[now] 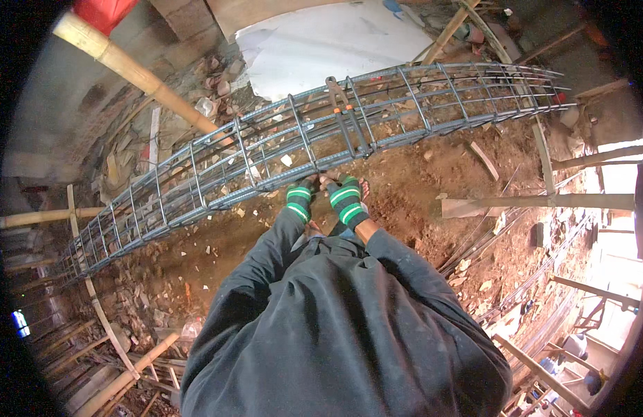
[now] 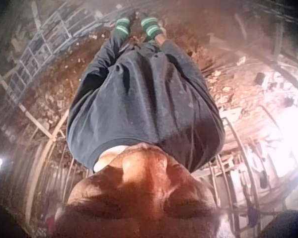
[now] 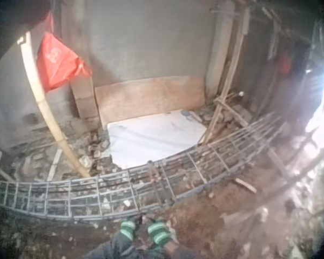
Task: The person uses pliers to twist wire ties around intersecting rebar rods, securing a long rebar mesh grid on the ground. The person repeatedly grips the wire, twists it with the pliers, and moves along the grid to fasten multiple joints.
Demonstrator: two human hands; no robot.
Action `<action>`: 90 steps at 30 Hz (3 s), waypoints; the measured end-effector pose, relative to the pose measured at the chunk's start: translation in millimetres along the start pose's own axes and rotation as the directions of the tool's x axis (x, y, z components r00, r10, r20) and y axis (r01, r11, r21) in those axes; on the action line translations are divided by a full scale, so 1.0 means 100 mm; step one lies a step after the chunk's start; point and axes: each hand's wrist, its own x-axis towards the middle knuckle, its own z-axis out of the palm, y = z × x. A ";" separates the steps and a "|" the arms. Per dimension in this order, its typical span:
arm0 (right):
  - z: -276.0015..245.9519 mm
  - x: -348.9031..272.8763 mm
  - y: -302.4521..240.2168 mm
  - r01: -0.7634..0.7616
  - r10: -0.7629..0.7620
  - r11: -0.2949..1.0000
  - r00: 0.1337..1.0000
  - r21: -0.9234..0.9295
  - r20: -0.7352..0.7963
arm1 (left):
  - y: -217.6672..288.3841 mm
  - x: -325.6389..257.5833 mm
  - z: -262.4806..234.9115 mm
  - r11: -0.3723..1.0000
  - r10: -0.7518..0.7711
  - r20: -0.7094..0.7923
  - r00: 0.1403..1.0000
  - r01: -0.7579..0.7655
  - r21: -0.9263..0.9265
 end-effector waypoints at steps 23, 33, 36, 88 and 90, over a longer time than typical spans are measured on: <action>-0.06 0.14 0.38 0.203 -0.205 0.970 0.979 -0.136 -0.003 | 0.51 -0.41 0.09 0.996 -0.075 0.076 0.994 0.071 0.054; 0.06 -0.09 0.33 0.035 -0.035 0.999 0.999 -0.012 -0.010 | 0.53 -0.27 0.11 0.974 -0.079 0.189 0.979 0.035 0.225; 0.01 -0.30 -0.12 0.147 -0.130 0.967 0.987 -0.210 0.090 | 0.53 -0.25 0.13 0.988 -0.142 0.206 0.968 0.125 0.094; -0.34 -0.54 0.17 0.439 -0.233 0.391 0.897 -0.809 0.375 | 0.50 -0.98 0.35 0.363 0.714 0.058 0.698 -0.440 0.822; -0.32 -0.50 0.19 0.473 -0.120 0.296 0.881 -0.830 0.458 | 0.48 -0.94 0.35 0.307 0.738 0.059 0.672 -0.412 0.858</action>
